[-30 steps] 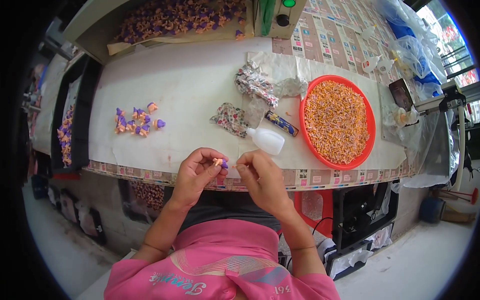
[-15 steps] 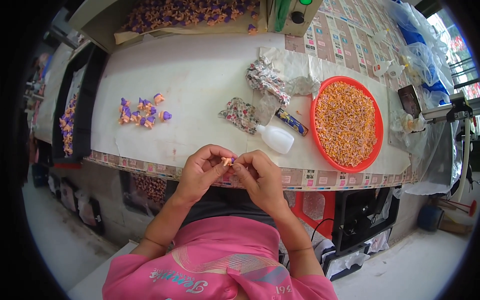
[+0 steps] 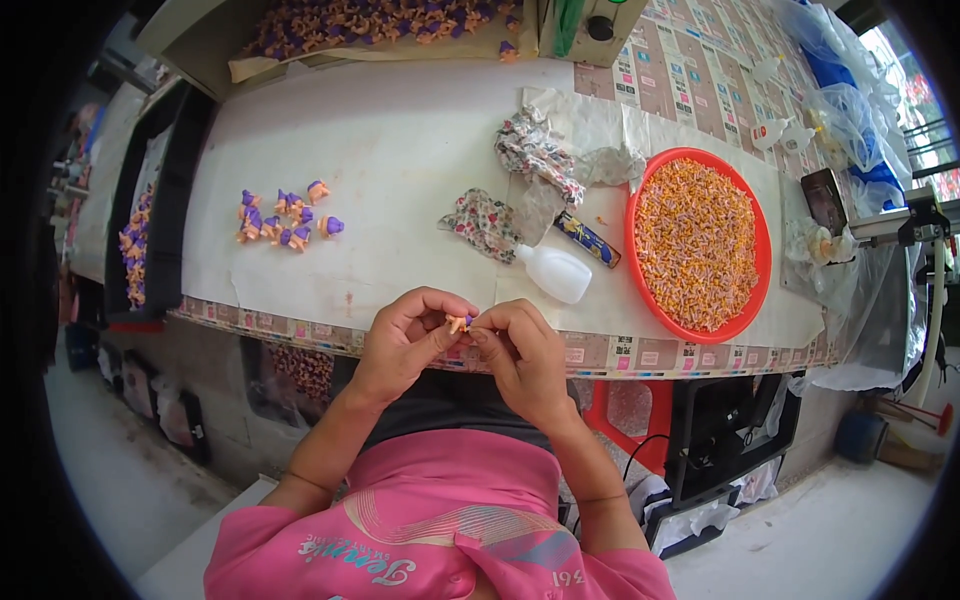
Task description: Applying glue to small plastic toy components and attaching tiny beads or eyes.
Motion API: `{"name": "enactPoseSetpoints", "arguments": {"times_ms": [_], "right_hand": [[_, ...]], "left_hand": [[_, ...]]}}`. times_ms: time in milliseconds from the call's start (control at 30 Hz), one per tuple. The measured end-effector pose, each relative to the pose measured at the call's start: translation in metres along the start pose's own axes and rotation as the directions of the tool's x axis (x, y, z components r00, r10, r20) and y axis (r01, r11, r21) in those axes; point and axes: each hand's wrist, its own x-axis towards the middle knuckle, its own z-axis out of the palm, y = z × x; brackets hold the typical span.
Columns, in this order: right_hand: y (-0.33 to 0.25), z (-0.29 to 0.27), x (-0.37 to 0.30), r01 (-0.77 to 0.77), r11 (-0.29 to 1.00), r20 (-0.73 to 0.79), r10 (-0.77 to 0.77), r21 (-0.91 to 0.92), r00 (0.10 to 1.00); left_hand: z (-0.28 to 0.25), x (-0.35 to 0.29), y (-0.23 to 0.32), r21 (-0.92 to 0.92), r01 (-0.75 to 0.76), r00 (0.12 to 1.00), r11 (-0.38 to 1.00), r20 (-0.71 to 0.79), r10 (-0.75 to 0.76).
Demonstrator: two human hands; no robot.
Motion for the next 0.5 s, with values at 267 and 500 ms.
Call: {"name": "enactPoseSetpoints", "arguments": {"times_ms": [267, 500], "right_hand": [[0.001, -0.001, 0.0, 0.114, 0.99, -0.001, -0.115, -0.085, 0.993], [0.006, 0.002, -0.004, 0.209, 0.96, -0.022, -0.217, -0.187, 0.976]], "left_hand": [[0.001, -0.001, -0.005, -0.025, -0.113, 0.992, 0.993, 0.054, 0.114], [0.006, -0.005, -0.01, 0.008, -0.146, 0.989, 0.989, 0.029, 0.145]]}}
